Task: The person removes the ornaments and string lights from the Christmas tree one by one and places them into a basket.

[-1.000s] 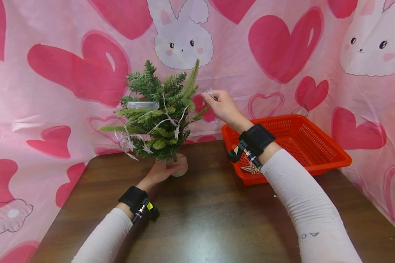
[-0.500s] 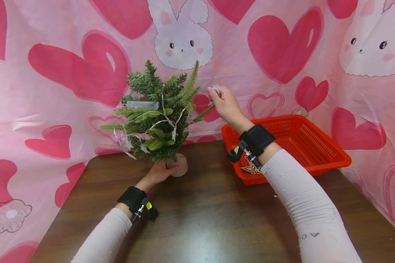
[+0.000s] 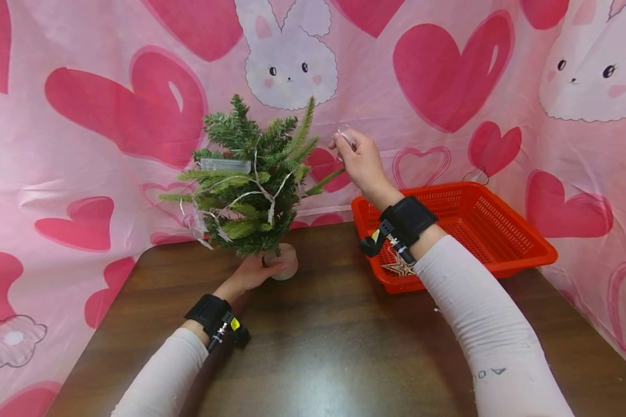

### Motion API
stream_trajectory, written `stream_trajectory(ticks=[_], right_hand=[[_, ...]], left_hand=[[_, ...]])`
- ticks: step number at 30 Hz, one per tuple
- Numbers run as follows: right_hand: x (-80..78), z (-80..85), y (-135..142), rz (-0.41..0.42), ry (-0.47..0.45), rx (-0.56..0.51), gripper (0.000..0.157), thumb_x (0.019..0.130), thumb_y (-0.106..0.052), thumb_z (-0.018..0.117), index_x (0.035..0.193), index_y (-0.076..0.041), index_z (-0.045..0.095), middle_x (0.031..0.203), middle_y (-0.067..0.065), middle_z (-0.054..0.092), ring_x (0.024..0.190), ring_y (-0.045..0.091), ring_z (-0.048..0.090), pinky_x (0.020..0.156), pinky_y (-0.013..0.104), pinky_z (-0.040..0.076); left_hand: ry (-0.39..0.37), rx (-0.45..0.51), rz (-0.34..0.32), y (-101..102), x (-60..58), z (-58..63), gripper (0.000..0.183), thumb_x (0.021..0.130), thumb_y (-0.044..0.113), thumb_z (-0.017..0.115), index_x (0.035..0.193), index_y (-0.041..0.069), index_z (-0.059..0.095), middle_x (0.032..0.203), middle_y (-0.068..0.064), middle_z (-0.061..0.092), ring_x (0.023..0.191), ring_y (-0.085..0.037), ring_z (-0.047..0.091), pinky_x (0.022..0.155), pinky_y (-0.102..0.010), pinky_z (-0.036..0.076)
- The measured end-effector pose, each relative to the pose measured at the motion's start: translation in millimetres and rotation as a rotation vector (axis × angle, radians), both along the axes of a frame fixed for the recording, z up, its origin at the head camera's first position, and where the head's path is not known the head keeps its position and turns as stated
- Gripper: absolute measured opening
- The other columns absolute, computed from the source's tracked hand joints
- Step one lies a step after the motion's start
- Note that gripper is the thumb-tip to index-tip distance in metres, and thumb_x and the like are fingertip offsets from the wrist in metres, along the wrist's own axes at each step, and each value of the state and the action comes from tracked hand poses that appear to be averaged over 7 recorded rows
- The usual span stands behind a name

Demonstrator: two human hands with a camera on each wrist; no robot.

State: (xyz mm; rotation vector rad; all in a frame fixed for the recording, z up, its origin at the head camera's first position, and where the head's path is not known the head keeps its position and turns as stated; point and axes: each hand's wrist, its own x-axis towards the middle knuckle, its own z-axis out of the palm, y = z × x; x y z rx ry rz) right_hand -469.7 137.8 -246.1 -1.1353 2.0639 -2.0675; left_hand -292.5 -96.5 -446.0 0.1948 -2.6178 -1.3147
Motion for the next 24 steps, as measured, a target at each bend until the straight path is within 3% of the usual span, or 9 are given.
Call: stream_trajectory(ticks=[4,7,8,10,14,16,21,24], right_hand=[[-6.1,0.6,1,0.003,-0.004,0.001,0.031,0.1,-0.029,0.058,0.102,0.0,0.07,0.077,-0.01,0.057,0.077,0.007,0.05,0.072,0.022,0.04],[-11.8,2.1,2,0.019,-0.007,-0.008,0.026,0.098,-0.027,0.062,0.099,-0.003,0.072,0.092,-0.01,0.066,0.1,0.009,0.054,0.092,0.025,0.042],[-13.5,2.9,3,0.019,-0.004,0.0,0.023,0.098,-0.027,0.062,0.096,-0.006,0.072,0.091,-0.008,0.067,0.099,0.01,0.055,0.092,0.026,0.043],[-17.1,4.4,3,0.013,0.024,0.026,0.02,0.098,-0.026,0.062,0.094,-0.01,0.071,0.089,-0.008,0.067,0.096,0.009,0.056,0.09,0.025,0.044],[-21.3,7.6,5,-0.016,0.088,0.11,0.02,0.101,-0.027,0.056,0.095,-0.011,0.065,0.081,-0.008,0.059,0.07,0.007,0.051,0.066,0.024,0.047],[-22.8,8.7,4,-0.014,0.108,0.123,0.022,0.102,-0.028,0.054,0.095,-0.009,0.062,0.078,-0.006,0.053,0.062,0.007,0.044,0.056,0.023,0.043],[-27.8,9.9,1,0.057,0.036,0.043,0.019,0.103,-0.027,0.053,0.093,-0.013,0.061,0.08,-0.003,0.053,0.066,0.007,0.042,0.052,0.021,0.033],[-32.0,9.7,1,0.096,-0.046,-0.011,0.021,0.102,-0.028,0.055,0.1,-0.011,0.068,0.082,-0.005,0.06,0.058,0.007,0.04,0.046,0.02,0.028]], left_hand=[[-0.061,0.037,0.041,2,1.2,-0.4,0.072,0.091,0.036,0.071,0.151,0.023,0.034,0.154,-0.003,0.04,0.142,-0.024,0.039,0.115,-0.049,0.034],[-0.1,0.058,0.07,4,1.9,-0.6,0.071,0.092,0.039,0.069,0.15,0.019,0.035,0.152,-0.005,0.043,0.138,-0.024,0.043,0.111,-0.048,0.038],[-0.113,0.069,0.079,4,2.4,-0.1,0.07,0.092,0.04,0.069,0.149,0.018,0.036,0.15,-0.006,0.044,0.136,-0.024,0.044,0.11,-0.047,0.039],[-0.137,0.088,0.097,6,3.2,0.5,0.07,0.091,0.041,0.07,0.148,0.017,0.038,0.147,-0.007,0.047,0.133,-0.024,0.046,0.107,-0.045,0.04],[-0.15,0.134,0.11,7,4.0,1.5,0.068,0.091,0.04,0.07,0.147,0.016,0.04,0.147,-0.007,0.048,0.134,-0.024,0.046,0.108,-0.045,0.039],[-0.148,0.134,0.113,8,4.1,1.3,0.067,0.092,0.039,0.069,0.147,0.016,0.04,0.148,-0.007,0.048,0.136,-0.025,0.045,0.109,-0.047,0.039],[-0.163,0.124,0.136,10,5.2,1.2,0.067,0.092,0.041,0.069,0.147,0.016,0.042,0.149,-0.01,0.048,0.139,-0.03,0.044,0.111,-0.051,0.039],[-0.163,0.131,0.141,12,5.2,1.7,0.066,0.092,0.041,0.069,0.147,0.017,0.042,0.151,-0.01,0.047,0.14,-0.031,0.043,0.112,-0.052,0.038]])
